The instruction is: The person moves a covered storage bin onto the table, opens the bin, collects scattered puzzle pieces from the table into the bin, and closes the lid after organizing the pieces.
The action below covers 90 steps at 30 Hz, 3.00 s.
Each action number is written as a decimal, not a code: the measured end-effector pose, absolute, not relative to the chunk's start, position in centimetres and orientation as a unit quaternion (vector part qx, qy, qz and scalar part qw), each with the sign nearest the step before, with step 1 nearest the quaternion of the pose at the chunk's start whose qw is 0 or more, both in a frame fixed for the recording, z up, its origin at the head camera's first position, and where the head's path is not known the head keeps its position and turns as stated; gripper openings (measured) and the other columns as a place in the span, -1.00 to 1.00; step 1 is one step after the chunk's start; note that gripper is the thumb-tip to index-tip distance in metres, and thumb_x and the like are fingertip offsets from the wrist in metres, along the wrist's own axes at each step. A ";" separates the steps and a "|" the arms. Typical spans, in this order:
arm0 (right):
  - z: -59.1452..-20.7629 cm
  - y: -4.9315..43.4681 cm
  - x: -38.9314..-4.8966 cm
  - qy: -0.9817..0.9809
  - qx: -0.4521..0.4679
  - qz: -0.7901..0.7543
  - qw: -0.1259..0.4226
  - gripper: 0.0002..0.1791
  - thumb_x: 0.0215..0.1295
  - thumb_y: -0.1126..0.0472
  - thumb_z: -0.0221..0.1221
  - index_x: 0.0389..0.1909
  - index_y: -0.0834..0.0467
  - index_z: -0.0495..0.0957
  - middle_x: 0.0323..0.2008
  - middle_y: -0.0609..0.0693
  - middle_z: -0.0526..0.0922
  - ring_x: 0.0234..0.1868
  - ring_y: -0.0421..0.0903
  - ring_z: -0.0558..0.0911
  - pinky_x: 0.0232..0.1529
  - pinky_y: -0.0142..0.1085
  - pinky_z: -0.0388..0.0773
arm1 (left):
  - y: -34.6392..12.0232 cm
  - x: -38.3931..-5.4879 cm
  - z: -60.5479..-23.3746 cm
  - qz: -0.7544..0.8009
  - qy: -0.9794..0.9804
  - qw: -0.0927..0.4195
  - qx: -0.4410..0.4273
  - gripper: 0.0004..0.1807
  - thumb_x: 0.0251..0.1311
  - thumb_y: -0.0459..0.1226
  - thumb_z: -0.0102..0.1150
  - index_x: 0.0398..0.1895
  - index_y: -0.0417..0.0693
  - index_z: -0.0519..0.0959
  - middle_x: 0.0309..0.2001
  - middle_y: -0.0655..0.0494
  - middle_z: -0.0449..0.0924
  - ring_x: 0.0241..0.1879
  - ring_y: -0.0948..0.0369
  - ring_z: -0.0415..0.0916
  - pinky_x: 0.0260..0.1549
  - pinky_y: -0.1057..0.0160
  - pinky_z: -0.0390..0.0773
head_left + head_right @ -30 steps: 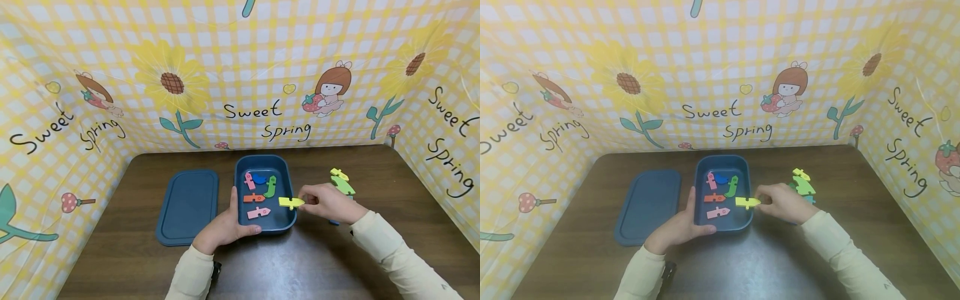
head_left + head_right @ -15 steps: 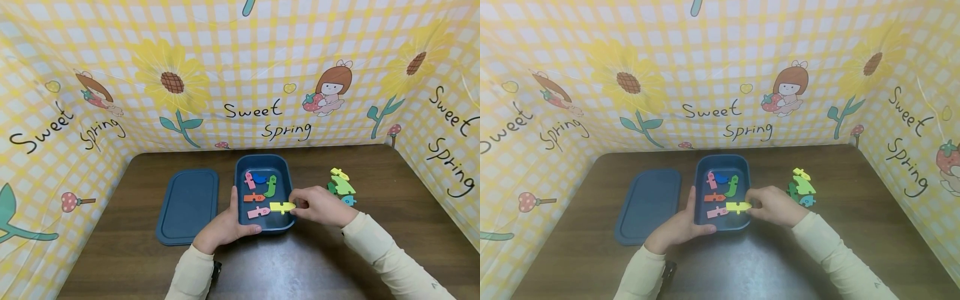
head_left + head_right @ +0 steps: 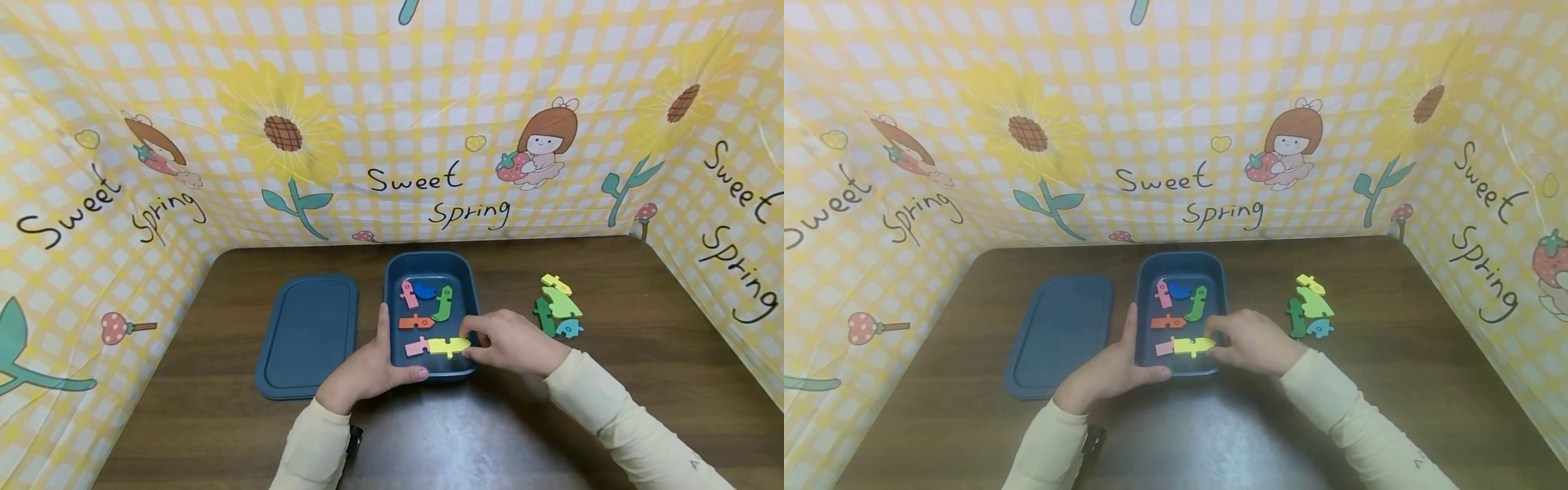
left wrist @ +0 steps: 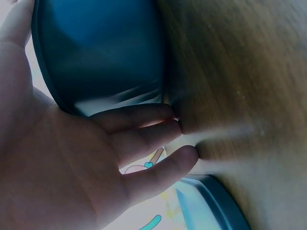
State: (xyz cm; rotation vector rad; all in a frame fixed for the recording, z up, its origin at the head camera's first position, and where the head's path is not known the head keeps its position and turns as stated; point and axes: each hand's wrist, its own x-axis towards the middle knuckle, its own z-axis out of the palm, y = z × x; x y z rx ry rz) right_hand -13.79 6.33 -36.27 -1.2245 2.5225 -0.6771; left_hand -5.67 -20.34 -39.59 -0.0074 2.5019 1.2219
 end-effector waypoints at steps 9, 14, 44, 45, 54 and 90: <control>-36.3 5.5 -13.6 0.866 -0.421 -0.226 0.146 -0.81 0.28 0.10 0.40 -0.15 -0.05 0.62 -0.63 -0.21 0.42 -0.58 -0.26 0.41 -0.55 -0.33 0.41 | -20.3 -5.7 -39.6 0.435 0.883 0.176 0.002 0.47 0.08 0.19 0.43 0.58 0.08 -0.62 0.43 -0.22 0.24 0.15 -0.06 0.47 0.12 -0.13 0.47; -36.6 5.3 -13.6 0.863 -0.427 -0.226 0.146 -0.83 0.28 0.10 0.40 -0.16 -0.08 0.63 -0.62 -0.25 0.44 -0.56 -0.26 0.43 -0.53 -0.32 0.45 | -20.4 -5.8 -39.8 0.432 0.885 0.175 0.007 0.47 0.09 0.21 0.42 0.58 0.03 -0.62 0.38 -0.24 0.32 0.03 -0.01 0.53 0.07 -0.09 0.50; -36.3 4.2 -13.3 0.870 -0.409 -0.225 0.158 -0.49 0.28 0.06 0.40 0.18 0.15 0.55 -0.64 -0.24 0.46 -0.62 -0.27 0.47 -0.54 -0.33 0.48 | -20.4 -5.9 -39.8 0.432 0.884 0.179 -0.003 0.47 0.08 0.21 0.43 0.58 0.06 -0.61 0.31 -0.22 0.39 0.04 -0.03 0.54 0.10 -0.14 0.48; -36.1 4.3 -13.3 0.875 -0.401 -0.223 0.155 -0.48 0.27 0.06 0.40 0.19 0.16 0.55 -0.65 -0.23 0.45 -0.62 -0.26 0.46 -0.55 -0.33 0.47 | -20.4 -5.9 -39.8 0.429 0.885 0.180 -0.004 0.47 0.07 0.22 0.42 0.58 0.06 -0.61 0.30 -0.23 0.40 0.03 -0.03 0.55 0.09 -0.14 0.49; -35.6 6.4 -14.0 0.885 -0.371 -0.255 0.119 -0.64 0.34 0.10 0.35 0.10 0.11 0.59 -0.64 -0.18 0.43 -0.63 -0.24 0.44 -0.58 -0.31 0.42 | -20.4 -5.9 -39.6 0.412 0.893 0.182 -0.016 0.47 0.06 0.24 0.42 0.59 0.04 -0.57 0.32 -0.25 0.37 0.01 -0.03 0.55 0.05 -0.11 0.51; -41.3 18.7 -14.8 0.928 -0.261 -0.211 0.165 -0.66 0.36 -0.03 0.31 -0.14 0.16 0.53 -0.45 -0.14 0.51 -0.45 -0.18 0.43 -0.38 -0.21 0.42 | -20.3 -6.0 -40.0 0.401 0.897 0.184 -0.026 0.49 0.03 0.26 0.43 0.59 0.08 -0.60 0.35 -0.27 0.33 -0.10 0.00 0.57 -0.11 -0.01 0.57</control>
